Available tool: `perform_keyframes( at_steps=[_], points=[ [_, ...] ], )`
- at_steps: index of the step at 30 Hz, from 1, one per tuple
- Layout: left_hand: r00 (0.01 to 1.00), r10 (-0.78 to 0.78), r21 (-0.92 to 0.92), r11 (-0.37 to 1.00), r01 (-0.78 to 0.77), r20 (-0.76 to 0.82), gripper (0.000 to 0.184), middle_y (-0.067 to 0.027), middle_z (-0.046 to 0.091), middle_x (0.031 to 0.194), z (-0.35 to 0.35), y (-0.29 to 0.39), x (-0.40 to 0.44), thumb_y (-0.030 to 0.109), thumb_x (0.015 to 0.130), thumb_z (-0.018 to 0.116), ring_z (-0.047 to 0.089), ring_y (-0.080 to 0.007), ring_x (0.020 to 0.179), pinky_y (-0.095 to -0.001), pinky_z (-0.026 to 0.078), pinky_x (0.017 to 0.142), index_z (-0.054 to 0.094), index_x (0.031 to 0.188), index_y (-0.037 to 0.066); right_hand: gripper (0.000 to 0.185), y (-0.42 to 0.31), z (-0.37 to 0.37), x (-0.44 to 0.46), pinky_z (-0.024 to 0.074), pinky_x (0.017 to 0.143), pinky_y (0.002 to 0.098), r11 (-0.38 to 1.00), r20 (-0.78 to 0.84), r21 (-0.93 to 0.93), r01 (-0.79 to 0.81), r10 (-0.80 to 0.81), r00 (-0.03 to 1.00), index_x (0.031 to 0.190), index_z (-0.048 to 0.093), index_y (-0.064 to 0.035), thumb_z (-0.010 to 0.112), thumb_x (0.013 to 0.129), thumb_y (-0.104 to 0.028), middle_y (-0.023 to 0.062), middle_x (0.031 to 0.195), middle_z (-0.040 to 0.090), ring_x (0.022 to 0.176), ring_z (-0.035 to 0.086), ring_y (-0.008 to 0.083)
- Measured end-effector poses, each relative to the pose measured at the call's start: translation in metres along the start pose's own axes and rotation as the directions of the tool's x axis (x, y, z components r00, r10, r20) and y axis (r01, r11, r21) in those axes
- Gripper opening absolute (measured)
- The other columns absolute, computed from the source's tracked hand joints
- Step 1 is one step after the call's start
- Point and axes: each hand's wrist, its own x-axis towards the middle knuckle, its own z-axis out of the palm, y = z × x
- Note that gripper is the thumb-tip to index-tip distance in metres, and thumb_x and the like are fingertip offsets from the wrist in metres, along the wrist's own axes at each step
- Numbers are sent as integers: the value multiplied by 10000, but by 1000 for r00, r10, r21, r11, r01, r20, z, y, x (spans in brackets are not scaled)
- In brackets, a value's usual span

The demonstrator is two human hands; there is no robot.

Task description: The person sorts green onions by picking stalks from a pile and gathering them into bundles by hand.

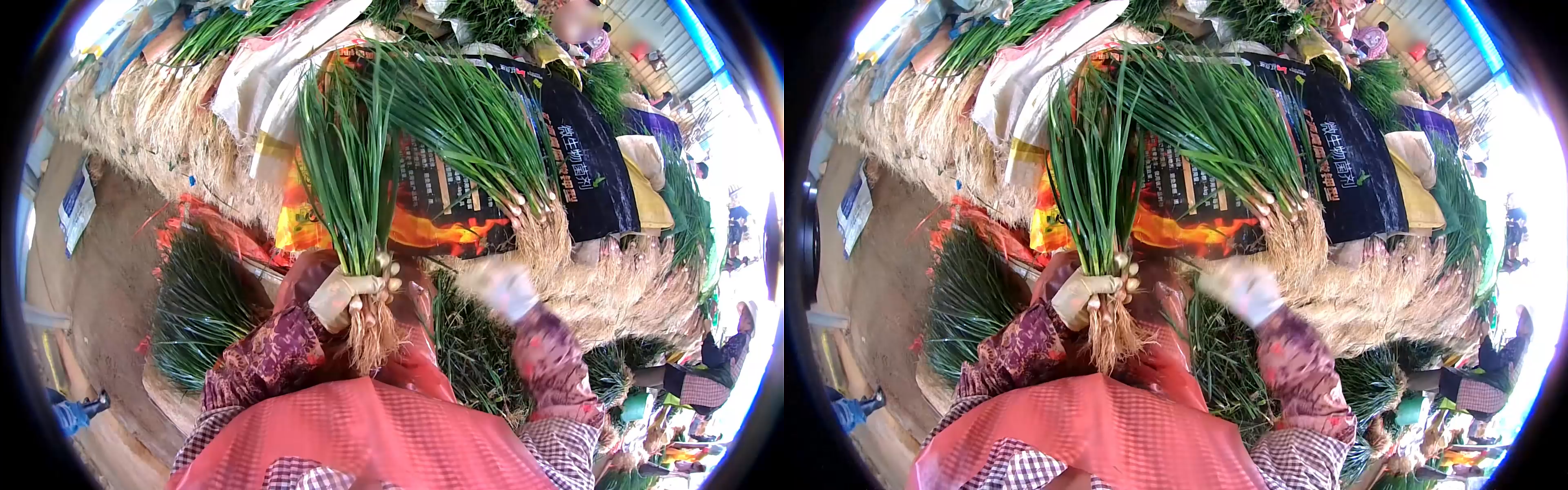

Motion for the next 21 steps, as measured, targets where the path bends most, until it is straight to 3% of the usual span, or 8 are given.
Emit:
perform_keyframes(
  at_steps=[2,3,9,11,12,13,17,21],
  points=[
    [999,13,-38,999,-12,37,500,-78,579,1215,1,-3,4,-31,808,536,607,-128,837,-128,450,496,464,1295,57,280,9,-24,35,530,589,339,961,-322,272,-42,132,937,914,667,-116,572,907,-380,45,851,654,724,651,200],
    [997,-22,-70,997,27,70,492,-72,585,1185,0,-4,5,-22,819,549,602,-119,820,-126,445,494,461,1298,52,251,-5,-57,59,524,604,357,983,-379,-31,-183,158,912,951,675,-145,571,909,-370,64,872,644,742,653,230],
    [977,-61,-234,966,109,204,434,-41,568,932,-4,4,9,76,864,634,546,-81,712,-133,444,523,479,1266,22,335,34,-80,139,510,798,395,954,-200,-220,-203,160,967,1042,661,-89,639,792,-311,135,979,649,896,640,310],
    [987,-3,-207,978,36,162,432,-60,585,954,-3,1,9,55,843,620,533,-84,692,-137,449,549,483,1251,17,344,-5,-85,118,533,660,371,964,-176,156,-217,243,954,1059,625,-16,650,802,-244,123,871,680,711,660,245],
    [993,10,-155,988,8,117,438,-63,587,960,4,4,7,47,835,616,531,-87,687,-138,450,553,482,1251,17,282,-37,-95,106,487,457,308,729,214,554,-401,341,915,1058,610,-1,654,840,-175,82,707,643,511,601,161],
    [997,22,-97,995,-15,70,444,-67,590,966,8,6,4,39,828,611,528,-89,682,-138,451,557,481,1252,17,222,-43,-70,98,395,345,247,483,330,790,-377,182,926,1024,594,14,657,874,-138,35,619,592,405,521,97],
    [999,-46,80,996,47,-18,310,-14,614,850,13,4,9,88,849,629,542,-49,622,-150,377,421,573,1151,50,158,-96,0,72,399,400,204,39,398,913,-406,134,907,952,584,-15,648,900,-149,33,739,635,444,530,88],
    [1000,-11,79,997,11,-6,251,-33,642,821,9,1,10,96,857,631,561,-49,615,-142,372,424,591,1093,20,71,-101,32,72,441,479,206,-7,385,921,-390,175,906,925,594,-17,598,923,-87,33,793,655,552,574,94]
  ],
)
